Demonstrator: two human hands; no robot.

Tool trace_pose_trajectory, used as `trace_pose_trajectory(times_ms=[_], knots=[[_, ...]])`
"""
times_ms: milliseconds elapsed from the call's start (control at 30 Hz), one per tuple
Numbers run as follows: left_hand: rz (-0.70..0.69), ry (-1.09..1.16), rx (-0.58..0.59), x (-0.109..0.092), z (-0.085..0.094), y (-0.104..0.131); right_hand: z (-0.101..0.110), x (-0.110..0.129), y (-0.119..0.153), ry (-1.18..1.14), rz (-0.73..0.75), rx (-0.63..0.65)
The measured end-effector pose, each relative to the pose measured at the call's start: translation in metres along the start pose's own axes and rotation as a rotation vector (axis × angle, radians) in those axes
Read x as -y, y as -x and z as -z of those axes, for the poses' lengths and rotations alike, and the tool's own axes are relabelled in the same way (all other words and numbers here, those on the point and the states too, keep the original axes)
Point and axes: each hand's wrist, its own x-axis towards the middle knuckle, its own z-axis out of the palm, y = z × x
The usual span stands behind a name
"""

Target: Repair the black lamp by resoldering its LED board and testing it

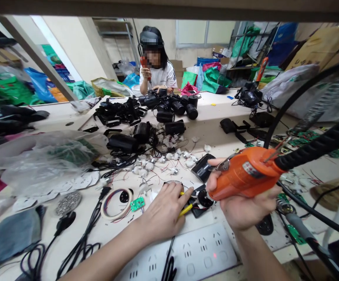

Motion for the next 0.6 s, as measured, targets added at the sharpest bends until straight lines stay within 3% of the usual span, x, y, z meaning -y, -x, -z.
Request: trace_pose_trajectory(times_ms=[267, 600], knots=[[-0.043, -0.06, -0.003, -0.0024, -0.0042, -0.0049, -0.0021, -0.0036, -0.0021, 0.026, 0.0, 0.058], [-0.059, -0.091, -0.004, -0.0032, -0.0018, -0.0076, -0.0047, -0.003, -0.001, 0.008, -0.021, -0.002]])
